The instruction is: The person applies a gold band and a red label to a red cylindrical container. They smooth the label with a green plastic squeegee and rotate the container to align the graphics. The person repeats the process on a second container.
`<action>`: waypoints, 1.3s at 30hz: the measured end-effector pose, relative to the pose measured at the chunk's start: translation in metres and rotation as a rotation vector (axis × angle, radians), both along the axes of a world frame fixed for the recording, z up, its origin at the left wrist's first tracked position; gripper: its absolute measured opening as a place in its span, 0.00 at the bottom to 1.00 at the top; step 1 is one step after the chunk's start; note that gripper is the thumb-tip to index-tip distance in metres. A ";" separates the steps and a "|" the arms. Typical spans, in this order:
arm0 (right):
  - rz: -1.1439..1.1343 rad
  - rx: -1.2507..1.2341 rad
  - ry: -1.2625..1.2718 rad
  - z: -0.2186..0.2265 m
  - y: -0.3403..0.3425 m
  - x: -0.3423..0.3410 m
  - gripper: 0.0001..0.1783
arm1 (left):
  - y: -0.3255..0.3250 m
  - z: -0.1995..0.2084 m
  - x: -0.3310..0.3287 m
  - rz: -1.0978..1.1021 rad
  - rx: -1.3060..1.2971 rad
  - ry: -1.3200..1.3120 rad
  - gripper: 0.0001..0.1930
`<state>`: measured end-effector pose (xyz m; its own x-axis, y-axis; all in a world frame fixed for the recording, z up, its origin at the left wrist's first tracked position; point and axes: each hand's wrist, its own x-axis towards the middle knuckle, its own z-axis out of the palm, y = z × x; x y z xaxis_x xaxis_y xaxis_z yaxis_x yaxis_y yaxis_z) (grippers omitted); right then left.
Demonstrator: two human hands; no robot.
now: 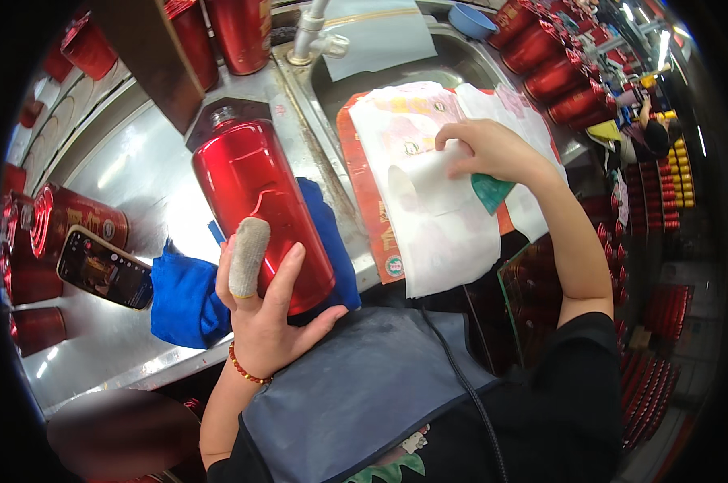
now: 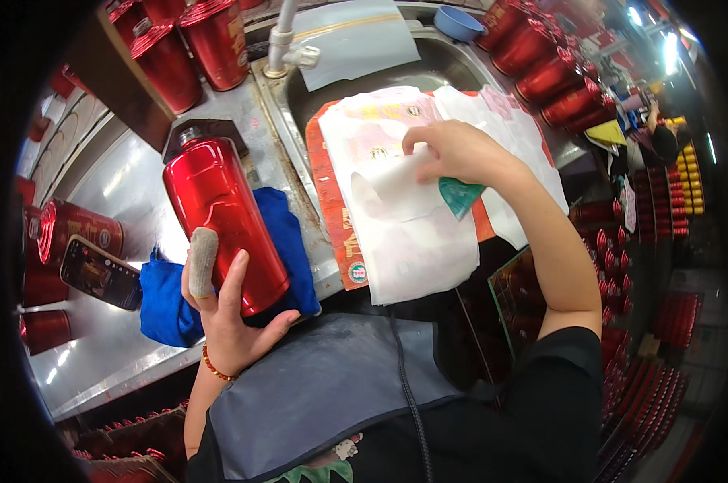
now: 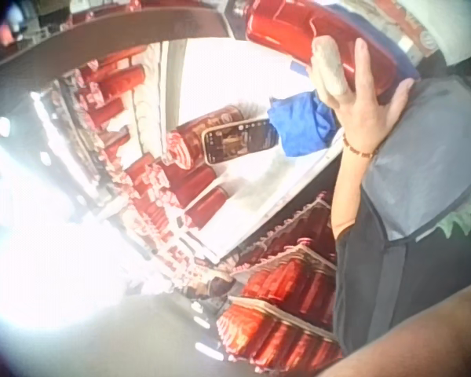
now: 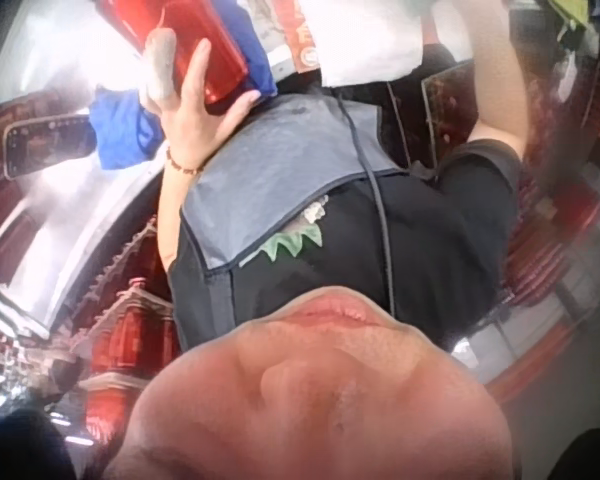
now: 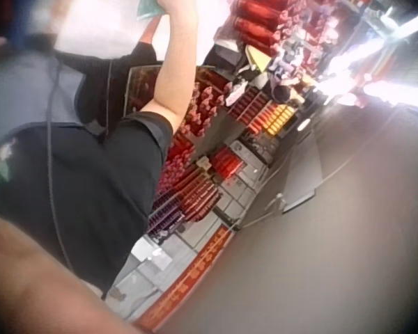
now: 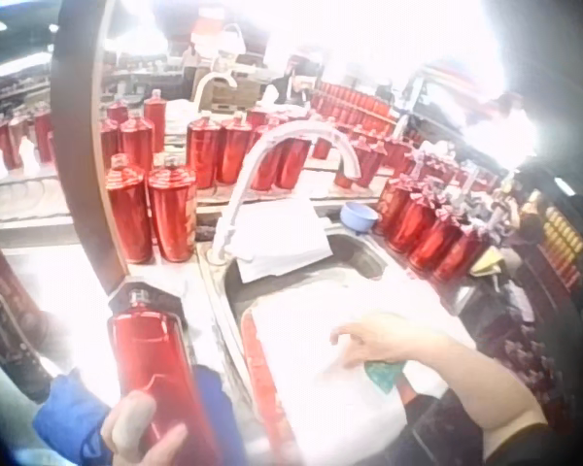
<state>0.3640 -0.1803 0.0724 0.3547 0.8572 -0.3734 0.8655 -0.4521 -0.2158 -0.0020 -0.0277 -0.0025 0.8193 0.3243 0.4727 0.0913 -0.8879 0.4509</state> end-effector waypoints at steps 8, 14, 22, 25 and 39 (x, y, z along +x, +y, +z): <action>-0.136 0.210 -0.160 0.082 -0.095 -0.072 0.08 | -0.001 -0.005 -0.005 0.056 -0.025 0.028 0.48; -0.333 0.028 -0.035 0.125 -0.193 -0.114 0.16 | 0.000 -0.002 -0.002 0.057 0.001 0.006 0.49; -0.428 -0.411 -0.103 -0.069 -0.249 -0.084 0.11 | -0.002 -0.001 0.006 0.041 -0.024 -0.028 0.46; -0.574 -0.312 -0.297 -0.137 -0.229 -0.064 0.12 | -0.003 -0.002 0.003 0.056 -0.024 -0.028 0.46; -0.876 0.343 -0.043 -0.245 -0.211 0.006 0.18 | -0.002 -0.001 0.006 0.104 0.076 0.000 0.47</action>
<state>0.3698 -0.3912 -0.1726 0.9329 0.3389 -0.1220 0.2571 -0.8638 -0.4333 0.0036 -0.0292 -0.0036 0.7830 0.3706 0.4996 0.1842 -0.9053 0.3828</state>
